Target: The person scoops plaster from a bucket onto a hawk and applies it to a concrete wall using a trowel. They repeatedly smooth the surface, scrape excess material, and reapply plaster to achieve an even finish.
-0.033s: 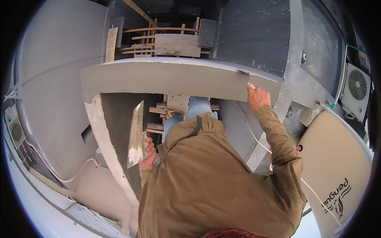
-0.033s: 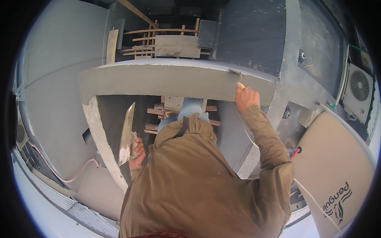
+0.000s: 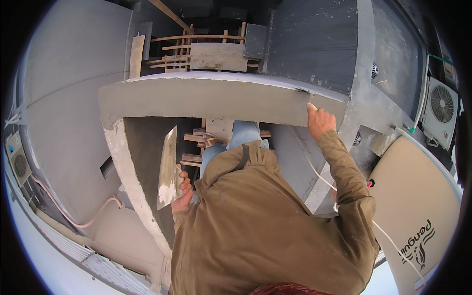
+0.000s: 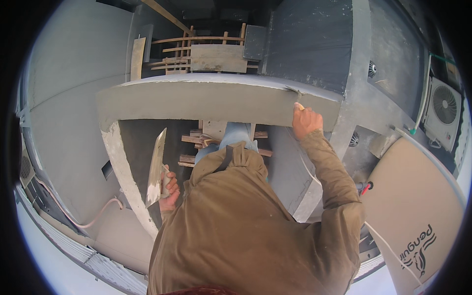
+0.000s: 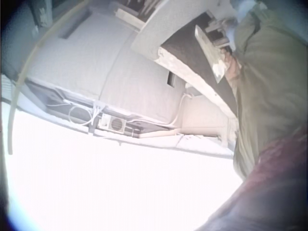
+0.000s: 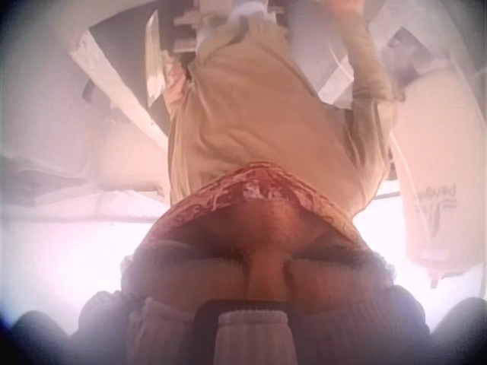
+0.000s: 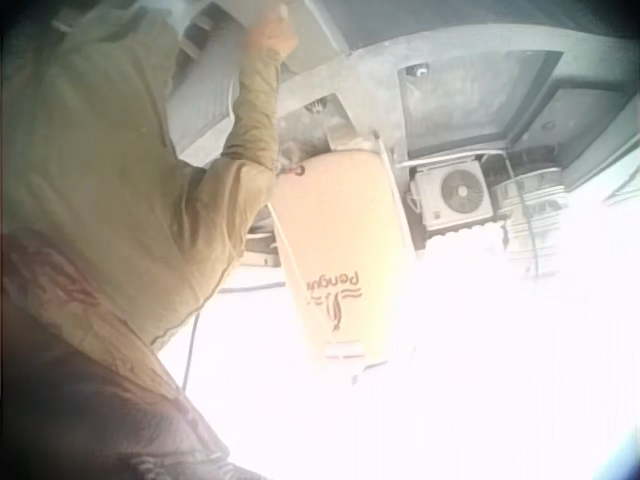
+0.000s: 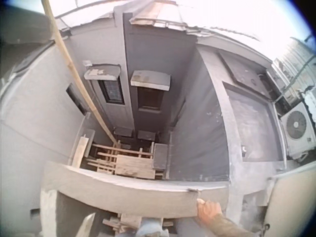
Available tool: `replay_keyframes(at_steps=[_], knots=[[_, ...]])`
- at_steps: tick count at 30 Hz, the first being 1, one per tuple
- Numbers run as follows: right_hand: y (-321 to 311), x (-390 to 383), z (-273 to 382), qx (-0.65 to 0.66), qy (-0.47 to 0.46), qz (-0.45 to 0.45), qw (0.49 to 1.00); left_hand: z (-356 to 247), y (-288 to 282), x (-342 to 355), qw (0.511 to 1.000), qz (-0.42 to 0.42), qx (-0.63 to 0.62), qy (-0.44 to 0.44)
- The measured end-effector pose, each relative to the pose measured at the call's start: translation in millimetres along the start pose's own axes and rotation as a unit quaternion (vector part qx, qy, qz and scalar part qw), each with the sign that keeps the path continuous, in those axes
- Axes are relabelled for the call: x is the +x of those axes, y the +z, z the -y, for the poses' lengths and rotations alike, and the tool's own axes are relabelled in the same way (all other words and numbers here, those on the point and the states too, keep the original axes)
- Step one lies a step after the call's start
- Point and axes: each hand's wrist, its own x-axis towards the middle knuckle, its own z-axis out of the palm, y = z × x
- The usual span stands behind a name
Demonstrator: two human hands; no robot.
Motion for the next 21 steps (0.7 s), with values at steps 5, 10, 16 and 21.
replay_keyframes(at_steps=[5,10,16,21], knots=[[-5.9,-9.4,17.9,0.045,0.000,-0.024,0.999,-1.1,2.7,7.2,0.999,0.013,0.025,-0.016],[21.3,-14.6,-12.8,0.033,0.036,-0.006,0.999,2.1,11.9,9.2,0.998,-0.022,0.059,-0.022],[43.9,-21.9,-85.6,0.000,0.115,0.049,0.992,-1.1,18.4,13.8,0.996,-0.034,0.068,-0.037],[31.5,-25.4,-83.1,0.015,0.100,0.036,0.994,-1.4,21.8,14.7,0.995,-0.048,0.078,-0.029]])
